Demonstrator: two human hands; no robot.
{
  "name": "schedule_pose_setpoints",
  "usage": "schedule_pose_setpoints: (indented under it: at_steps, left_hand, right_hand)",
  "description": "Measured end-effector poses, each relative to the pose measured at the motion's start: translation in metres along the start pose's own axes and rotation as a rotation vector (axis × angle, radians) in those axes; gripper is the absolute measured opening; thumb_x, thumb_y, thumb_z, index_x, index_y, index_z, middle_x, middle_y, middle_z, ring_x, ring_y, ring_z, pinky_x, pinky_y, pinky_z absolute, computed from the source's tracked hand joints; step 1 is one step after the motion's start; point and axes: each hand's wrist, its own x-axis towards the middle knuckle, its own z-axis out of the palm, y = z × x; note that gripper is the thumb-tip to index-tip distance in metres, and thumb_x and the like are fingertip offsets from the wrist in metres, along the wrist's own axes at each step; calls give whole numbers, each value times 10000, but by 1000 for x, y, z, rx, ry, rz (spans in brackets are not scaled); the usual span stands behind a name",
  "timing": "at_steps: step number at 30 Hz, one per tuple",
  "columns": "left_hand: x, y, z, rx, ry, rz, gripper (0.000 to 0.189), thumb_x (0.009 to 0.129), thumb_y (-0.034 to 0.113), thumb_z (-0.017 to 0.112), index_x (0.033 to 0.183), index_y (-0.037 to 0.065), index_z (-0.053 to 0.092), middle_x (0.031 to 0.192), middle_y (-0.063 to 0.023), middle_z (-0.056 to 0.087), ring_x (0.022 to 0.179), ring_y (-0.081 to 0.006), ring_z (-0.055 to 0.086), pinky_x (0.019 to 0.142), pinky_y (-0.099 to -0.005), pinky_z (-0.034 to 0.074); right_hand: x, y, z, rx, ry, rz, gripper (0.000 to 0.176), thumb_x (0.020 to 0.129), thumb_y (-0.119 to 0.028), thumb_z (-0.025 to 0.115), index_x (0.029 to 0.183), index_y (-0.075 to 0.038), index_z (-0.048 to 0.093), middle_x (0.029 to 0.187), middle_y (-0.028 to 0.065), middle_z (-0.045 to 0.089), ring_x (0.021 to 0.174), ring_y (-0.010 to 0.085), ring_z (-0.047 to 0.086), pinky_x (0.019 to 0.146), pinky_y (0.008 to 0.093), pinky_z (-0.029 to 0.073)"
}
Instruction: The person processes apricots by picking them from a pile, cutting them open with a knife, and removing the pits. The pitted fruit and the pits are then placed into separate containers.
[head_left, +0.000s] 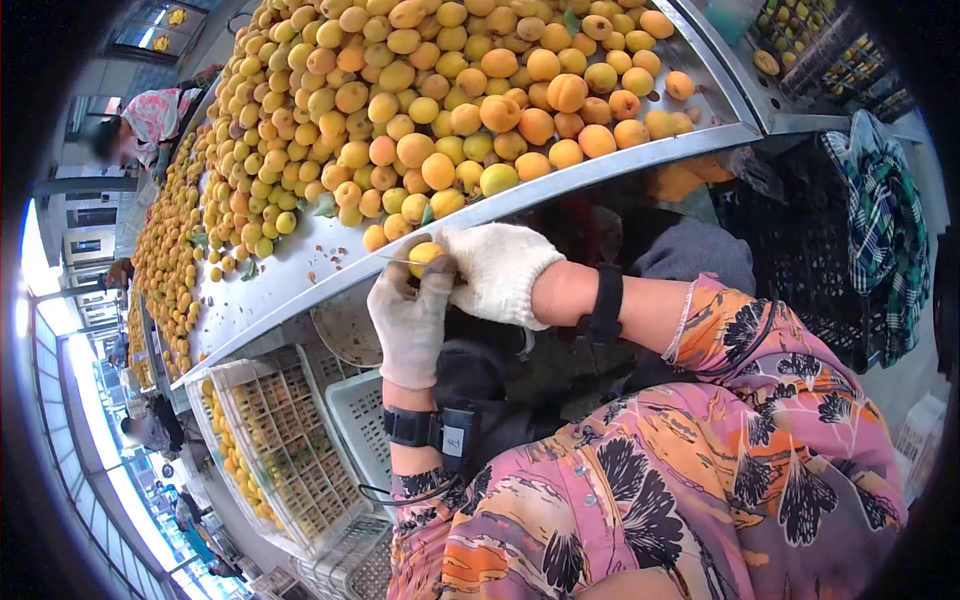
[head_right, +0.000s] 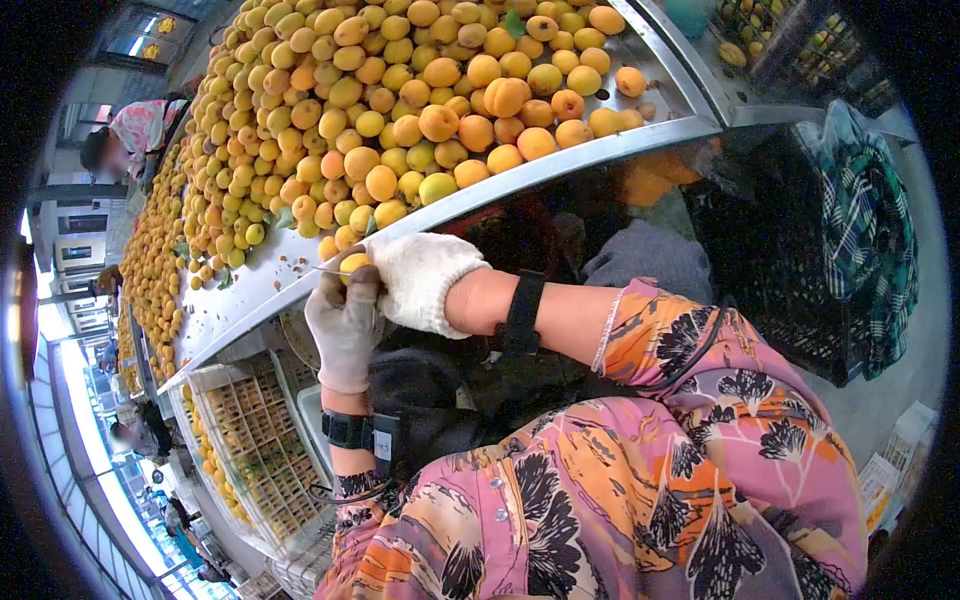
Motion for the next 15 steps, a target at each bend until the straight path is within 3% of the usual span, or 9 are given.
schedule_pose_setpoints:
  at_steps: [7, 8, 15]
  left_hand:
    - [-5, 2, 0, 42, -107, 96, 306, 888, 178, 708, 1114, -17, 639, 893, -55, 666, 811, -98, 610, 744, -257, 510]
    - [-5, -1, 0, 38, -99, 137, 294, 889, 177, 705, 1103, -13, 640, 889, -58, 665, 812, -105, 612, 749, -264, 511]
    - [-7, -7, 5, 64, -61, 164, 297, 891, 176, 685, 1121, -3, 625, 883, -84, 660, 817, -142, 621, 774, -288, 507]
  right_hand:
    - [9, 15, 7, 28, -107, -76, 302, 814, -248, 619, 1039, -47, 619, 976, 207, 669, 942, 392, 634, 804, 403, 519]
    - [12, 14, 9, 13, -77, -43, 280, 745, -160, 602, 972, -19, 687, 908, 231, 682, 901, 372, 671, 766, 417, 537]
    - [17, 14, -1, 19, -175, -78, 260, 749, -155, 604, 953, -16, 686, 859, 217, 689, 849, 344, 685, 704, 397, 540]
